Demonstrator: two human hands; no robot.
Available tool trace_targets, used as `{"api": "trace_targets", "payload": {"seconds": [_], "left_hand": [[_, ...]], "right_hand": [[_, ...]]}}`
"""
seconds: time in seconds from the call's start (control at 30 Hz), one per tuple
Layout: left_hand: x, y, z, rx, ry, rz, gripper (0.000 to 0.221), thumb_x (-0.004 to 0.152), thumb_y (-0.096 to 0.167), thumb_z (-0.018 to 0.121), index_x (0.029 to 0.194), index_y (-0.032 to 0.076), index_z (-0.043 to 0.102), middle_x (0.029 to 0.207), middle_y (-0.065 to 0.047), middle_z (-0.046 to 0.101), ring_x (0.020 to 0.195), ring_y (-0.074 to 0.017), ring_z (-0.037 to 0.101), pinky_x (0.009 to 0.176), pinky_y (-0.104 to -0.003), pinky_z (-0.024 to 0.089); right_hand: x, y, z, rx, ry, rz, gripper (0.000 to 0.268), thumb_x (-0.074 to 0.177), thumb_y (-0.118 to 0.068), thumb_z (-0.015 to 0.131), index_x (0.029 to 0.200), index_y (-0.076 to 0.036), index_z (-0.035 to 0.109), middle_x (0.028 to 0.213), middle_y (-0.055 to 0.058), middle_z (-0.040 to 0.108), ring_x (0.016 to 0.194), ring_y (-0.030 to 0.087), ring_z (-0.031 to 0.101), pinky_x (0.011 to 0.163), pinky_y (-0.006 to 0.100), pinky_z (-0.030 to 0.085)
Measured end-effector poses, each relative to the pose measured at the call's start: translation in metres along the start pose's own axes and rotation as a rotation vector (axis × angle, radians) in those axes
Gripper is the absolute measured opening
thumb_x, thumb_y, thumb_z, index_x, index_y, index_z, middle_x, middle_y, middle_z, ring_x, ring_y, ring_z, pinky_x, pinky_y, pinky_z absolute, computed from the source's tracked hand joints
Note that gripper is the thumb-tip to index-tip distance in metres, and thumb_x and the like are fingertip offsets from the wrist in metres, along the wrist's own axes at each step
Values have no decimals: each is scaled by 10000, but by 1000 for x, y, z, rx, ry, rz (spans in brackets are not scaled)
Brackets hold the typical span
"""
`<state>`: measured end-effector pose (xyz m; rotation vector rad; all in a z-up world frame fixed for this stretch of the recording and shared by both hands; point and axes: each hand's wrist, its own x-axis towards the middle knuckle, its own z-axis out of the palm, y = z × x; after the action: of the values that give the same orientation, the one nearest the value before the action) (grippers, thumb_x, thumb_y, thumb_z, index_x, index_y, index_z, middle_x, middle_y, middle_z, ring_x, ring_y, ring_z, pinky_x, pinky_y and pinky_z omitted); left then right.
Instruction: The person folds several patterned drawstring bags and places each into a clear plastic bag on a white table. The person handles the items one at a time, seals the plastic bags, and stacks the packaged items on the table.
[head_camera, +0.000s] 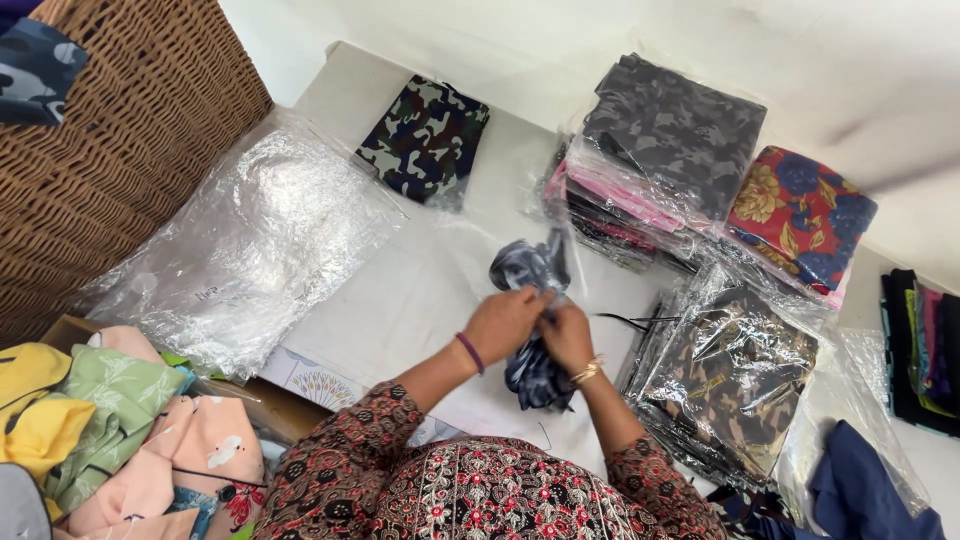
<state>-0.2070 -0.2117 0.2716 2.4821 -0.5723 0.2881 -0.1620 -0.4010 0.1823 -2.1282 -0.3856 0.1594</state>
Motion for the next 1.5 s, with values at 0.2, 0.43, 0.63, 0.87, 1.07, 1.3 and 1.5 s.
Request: {"api": "trace_targets", "payload": {"seconds": [0.2,0.43,0.63,0.87,1.07,1.3,1.5], "left_hand": [[-12,27,23,-42,47,142,393,913,111,605,1306,90,624,1076,-83,635,976,-254,680,808,-375,564],[-50,-21,0,424,373,-114,580,841,44,609,1397,208,593,1035,-101,618,972,-239,565,851,-416,470],[-65,-29,26,10,118,-66,641,903,-44,560,1524,109,523,997,-115,568,945,-284,587,822,-375,543],[-96,-34,50,-51,228,-255,653,925,22,577,1542,84,374,1120,-180,583,1005,-342,601,833,-430,536],[-130,-75,62,-39,169,-524,700,881,41,562,1535,93,317,1199,-256,568,907,-423,639,741,-483,552],[-146,-120,83,-290,189,-788,614,963,82,612,1518,144,356,827,-181,701,801,-377,709,728,-477,548],[-143,-119,72,-373,207,-738,729,892,35,658,1528,159,325,753,-148,695,709,-336,708,676,-457,566]], "right_hand": [[1,27,41,-833,327,-734,384,706,-196,626,1049,-76,748,1079,163,786,937,336,712,777,431,519],[5,-6,23,165,142,25,200,858,-123,690,1030,-27,719,962,185,713,882,336,694,808,423,540],[-1,-48,27,-199,236,-31,283,849,-174,735,1097,-39,724,1009,211,696,837,395,669,745,462,523],[22,-32,43,-537,107,-43,416,915,-327,679,1274,-117,654,1356,307,563,966,436,660,831,482,557],[-25,19,80,-768,45,-210,555,966,-444,538,1419,-124,564,1524,282,472,1317,427,481,1085,580,366],[-43,-32,70,-719,-368,-262,644,938,-595,455,1489,-265,510,1624,219,343,1415,490,284,1117,648,99],[9,4,113,-784,-222,-233,529,1029,-530,431,1498,-294,494,1707,72,223,1565,352,199,1226,605,103]]}}
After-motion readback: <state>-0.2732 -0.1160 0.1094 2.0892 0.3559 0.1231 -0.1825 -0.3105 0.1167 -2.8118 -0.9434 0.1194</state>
